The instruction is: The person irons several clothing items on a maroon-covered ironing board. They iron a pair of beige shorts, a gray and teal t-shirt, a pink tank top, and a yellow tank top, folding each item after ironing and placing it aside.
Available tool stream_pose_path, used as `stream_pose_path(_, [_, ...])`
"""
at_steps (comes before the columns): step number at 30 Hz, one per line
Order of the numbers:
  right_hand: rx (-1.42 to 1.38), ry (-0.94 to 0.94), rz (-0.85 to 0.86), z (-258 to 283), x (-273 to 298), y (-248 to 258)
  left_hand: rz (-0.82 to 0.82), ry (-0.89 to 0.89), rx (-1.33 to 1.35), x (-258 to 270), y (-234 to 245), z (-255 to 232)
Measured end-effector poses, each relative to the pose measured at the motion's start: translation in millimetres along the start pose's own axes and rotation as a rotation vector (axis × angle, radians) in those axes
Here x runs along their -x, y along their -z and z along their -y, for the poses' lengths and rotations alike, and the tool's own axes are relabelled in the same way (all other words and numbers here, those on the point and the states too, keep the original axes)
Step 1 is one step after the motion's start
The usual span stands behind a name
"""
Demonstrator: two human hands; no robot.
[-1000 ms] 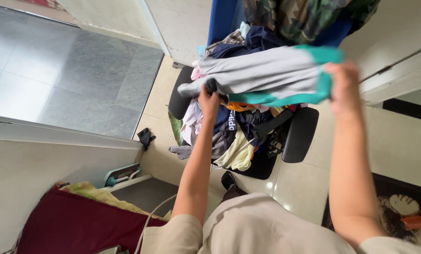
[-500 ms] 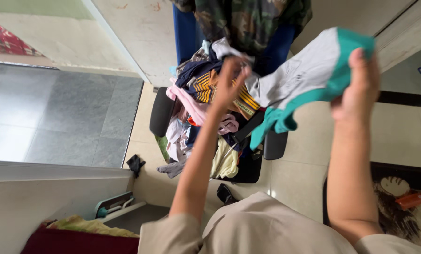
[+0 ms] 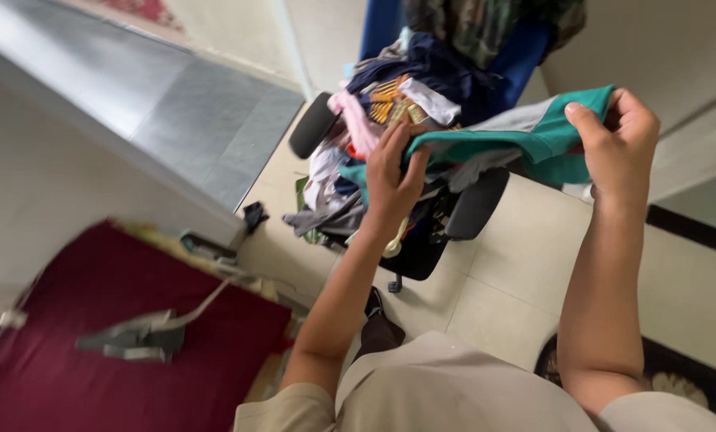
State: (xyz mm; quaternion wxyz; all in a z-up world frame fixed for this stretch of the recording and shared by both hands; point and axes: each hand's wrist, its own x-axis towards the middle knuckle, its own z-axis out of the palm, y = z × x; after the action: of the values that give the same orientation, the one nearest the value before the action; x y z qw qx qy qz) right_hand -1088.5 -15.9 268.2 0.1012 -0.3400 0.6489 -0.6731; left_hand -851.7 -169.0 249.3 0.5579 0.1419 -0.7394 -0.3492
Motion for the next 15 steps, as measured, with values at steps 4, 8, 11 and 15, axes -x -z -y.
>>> stream_pose_path(4, [-0.087, -0.028, 0.199, -13, 31, -2, -0.052, 0.074, -0.212, 22, 34, -54])
stream_pose_path(8, [0.086, 0.185, 0.436, -4, 91, -30, -0.110, 0.058, -0.404, 69, 69, -96])
stream_pose_path(11, [0.155, 0.510, 0.613, 5, 140, -77, -0.075, 0.124, -0.564, 101, 93, -119])
stream_pose_path(15, [0.475, 0.520, 0.659, -31, 193, -157, -0.059, 0.256, -0.711, 145, 125, -150])
